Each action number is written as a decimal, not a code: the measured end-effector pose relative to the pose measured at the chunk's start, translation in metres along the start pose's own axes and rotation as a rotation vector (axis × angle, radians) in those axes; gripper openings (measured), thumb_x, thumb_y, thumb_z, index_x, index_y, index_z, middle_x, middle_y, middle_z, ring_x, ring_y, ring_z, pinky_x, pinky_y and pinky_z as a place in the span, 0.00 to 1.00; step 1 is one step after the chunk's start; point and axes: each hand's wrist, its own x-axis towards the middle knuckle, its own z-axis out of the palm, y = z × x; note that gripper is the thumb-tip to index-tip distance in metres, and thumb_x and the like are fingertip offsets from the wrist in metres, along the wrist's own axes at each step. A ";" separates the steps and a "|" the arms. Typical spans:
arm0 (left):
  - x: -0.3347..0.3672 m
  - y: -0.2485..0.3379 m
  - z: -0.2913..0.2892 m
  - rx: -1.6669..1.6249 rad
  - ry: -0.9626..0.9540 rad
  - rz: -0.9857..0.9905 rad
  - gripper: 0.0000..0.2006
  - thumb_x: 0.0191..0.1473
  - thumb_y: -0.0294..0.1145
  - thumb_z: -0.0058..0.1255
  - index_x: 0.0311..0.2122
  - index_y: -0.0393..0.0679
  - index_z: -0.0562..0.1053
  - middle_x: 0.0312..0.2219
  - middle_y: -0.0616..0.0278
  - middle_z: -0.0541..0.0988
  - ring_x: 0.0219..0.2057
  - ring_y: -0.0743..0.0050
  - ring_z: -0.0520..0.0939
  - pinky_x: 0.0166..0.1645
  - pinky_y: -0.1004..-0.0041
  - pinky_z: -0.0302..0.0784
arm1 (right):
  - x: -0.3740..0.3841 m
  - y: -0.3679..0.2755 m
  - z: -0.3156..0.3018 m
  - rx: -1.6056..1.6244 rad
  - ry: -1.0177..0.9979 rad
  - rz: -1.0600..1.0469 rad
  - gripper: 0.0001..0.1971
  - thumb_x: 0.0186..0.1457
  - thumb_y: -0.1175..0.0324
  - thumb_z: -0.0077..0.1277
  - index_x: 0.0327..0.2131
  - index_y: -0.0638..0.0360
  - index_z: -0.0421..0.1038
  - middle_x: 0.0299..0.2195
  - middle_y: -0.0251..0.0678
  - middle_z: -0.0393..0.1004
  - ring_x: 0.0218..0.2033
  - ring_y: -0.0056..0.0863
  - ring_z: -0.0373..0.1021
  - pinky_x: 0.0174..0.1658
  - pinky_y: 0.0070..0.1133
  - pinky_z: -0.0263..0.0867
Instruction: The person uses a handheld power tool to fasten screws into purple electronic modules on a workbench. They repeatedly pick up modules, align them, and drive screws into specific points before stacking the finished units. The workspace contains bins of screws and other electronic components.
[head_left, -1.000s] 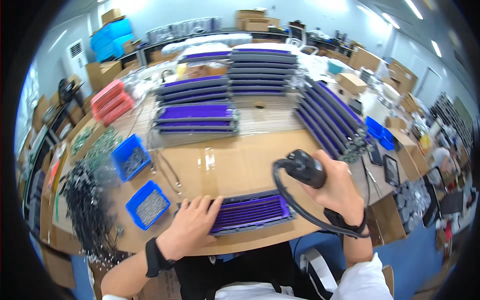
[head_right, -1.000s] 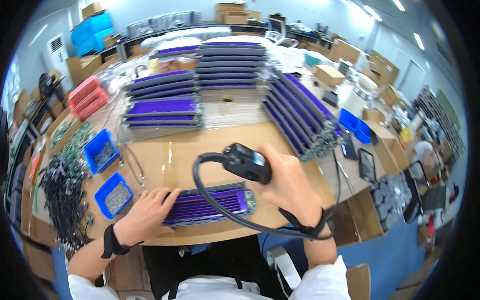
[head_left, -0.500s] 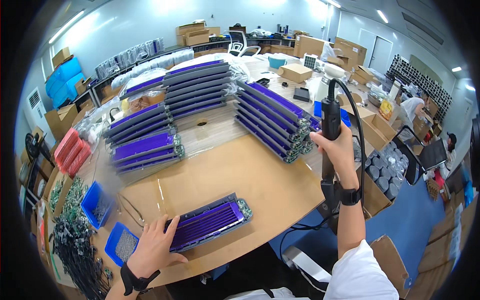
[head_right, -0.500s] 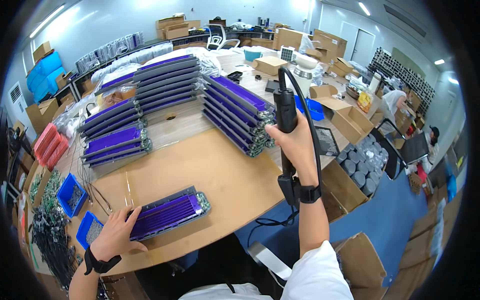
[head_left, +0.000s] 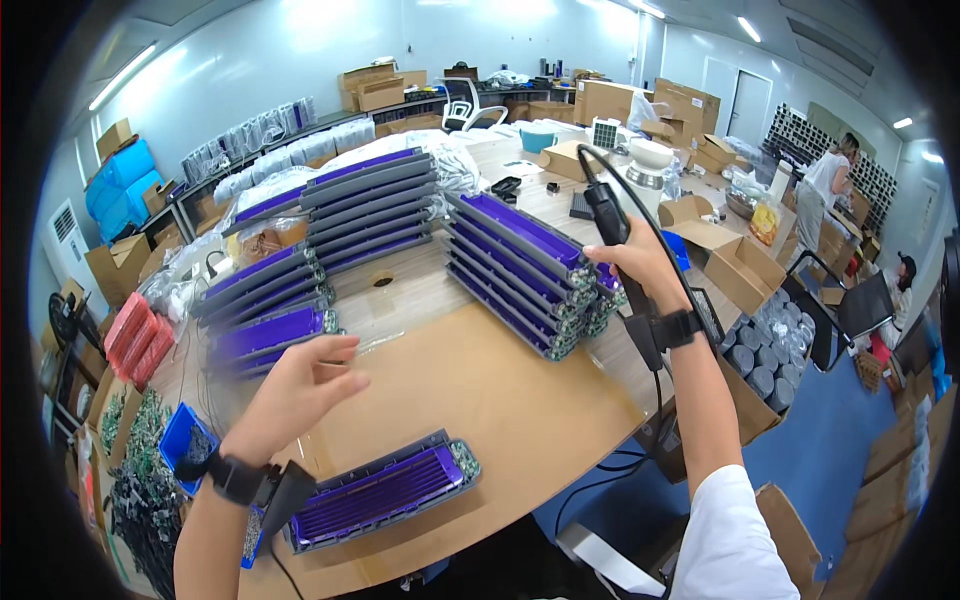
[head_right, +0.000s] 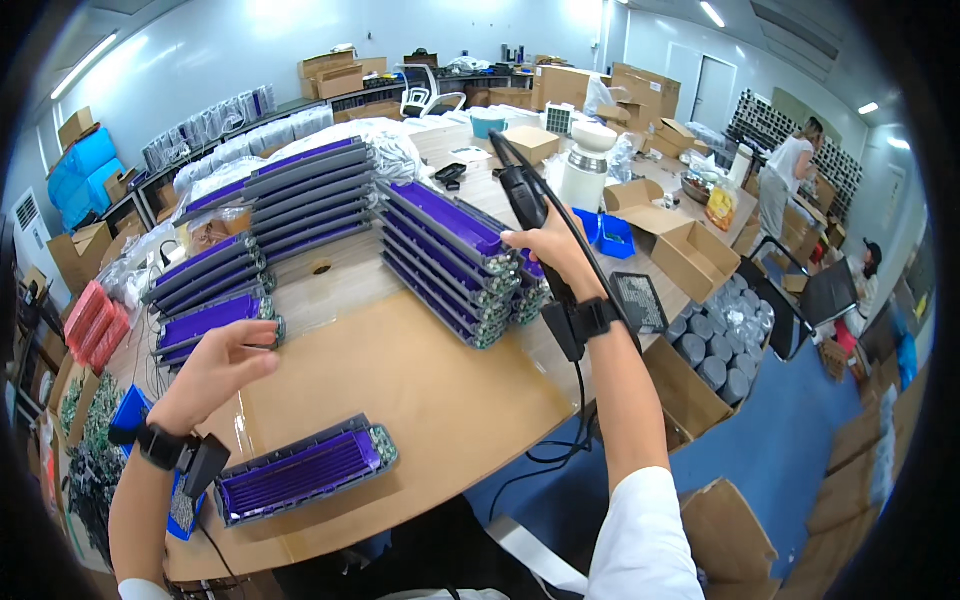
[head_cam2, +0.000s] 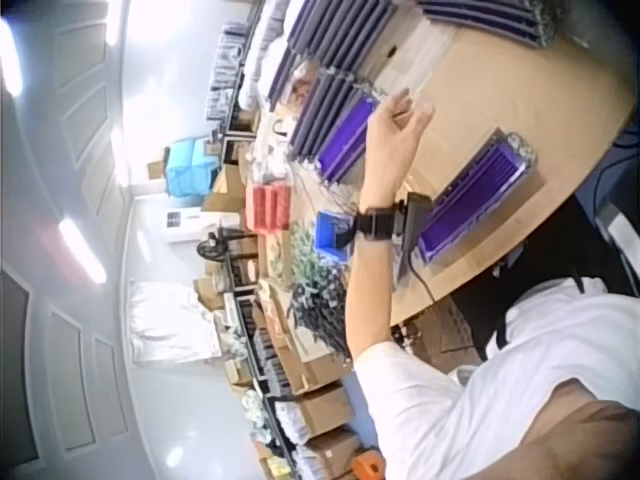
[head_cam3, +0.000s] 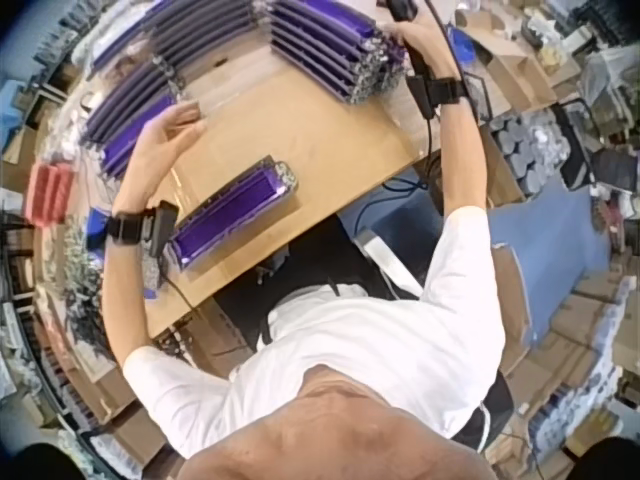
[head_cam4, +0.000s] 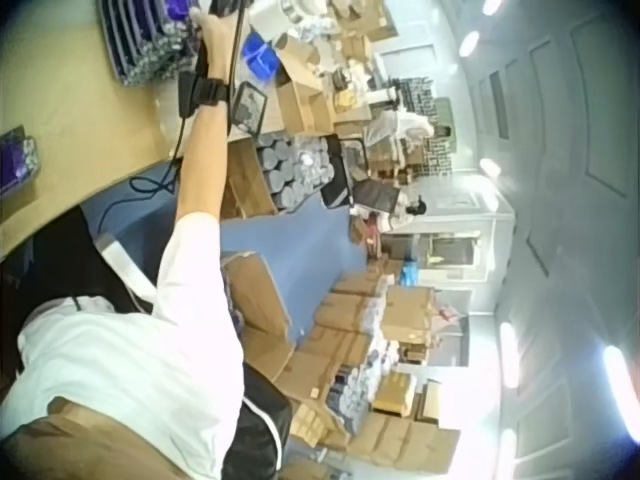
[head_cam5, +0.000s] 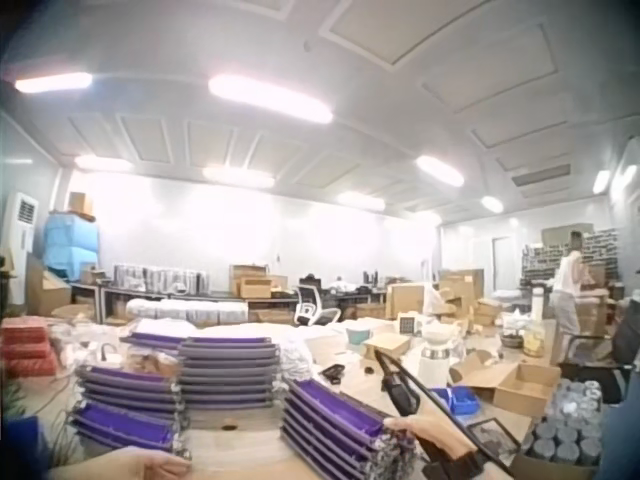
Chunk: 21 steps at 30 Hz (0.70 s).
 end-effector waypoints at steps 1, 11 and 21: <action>0.019 0.008 0.006 0.033 -0.030 -0.012 0.27 0.55 0.39 0.56 0.55 0.34 0.66 0.47 0.53 0.73 0.45 0.68 0.77 0.49 0.73 0.73 | 0.014 0.011 -0.006 -0.076 0.008 0.023 0.19 0.36 0.69 0.66 0.32 0.64 0.69 0.21 0.32 0.71 0.18 0.19 0.66 0.22 0.18 0.62; 0.157 -0.004 0.101 -0.653 -0.170 -0.247 0.47 0.51 0.59 0.54 0.62 0.31 0.48 0.57 0.37 0.56 0.49 0.45 0.73 0.51 0.57 0.72 | 0.061 -0.004 0.006 -0.106 -0.531 0.168 0.27 0.33 0.68 0.68 0.40 0.67 0.75 0.34 0.38 0.77 0.34 0.29 0.71 0.41 0.22 0.65; 0.204 0.015 0.146 -0.848 -0.162 -0.339 0.59 0.39 0.67 0.60 0.64 0.36 0.44 0.58 0.32 0.52 0.60 0.35 0.55 0.57 0.43 0.62 | 0.073 0.012 0.014 -0.020 -0.648 0.162 0.34 0.35 0.74 0.66 0.51 0.63 0.68 0.43 0.36 0.75 0.42 0.26 0.69 0.49 0.21 0.63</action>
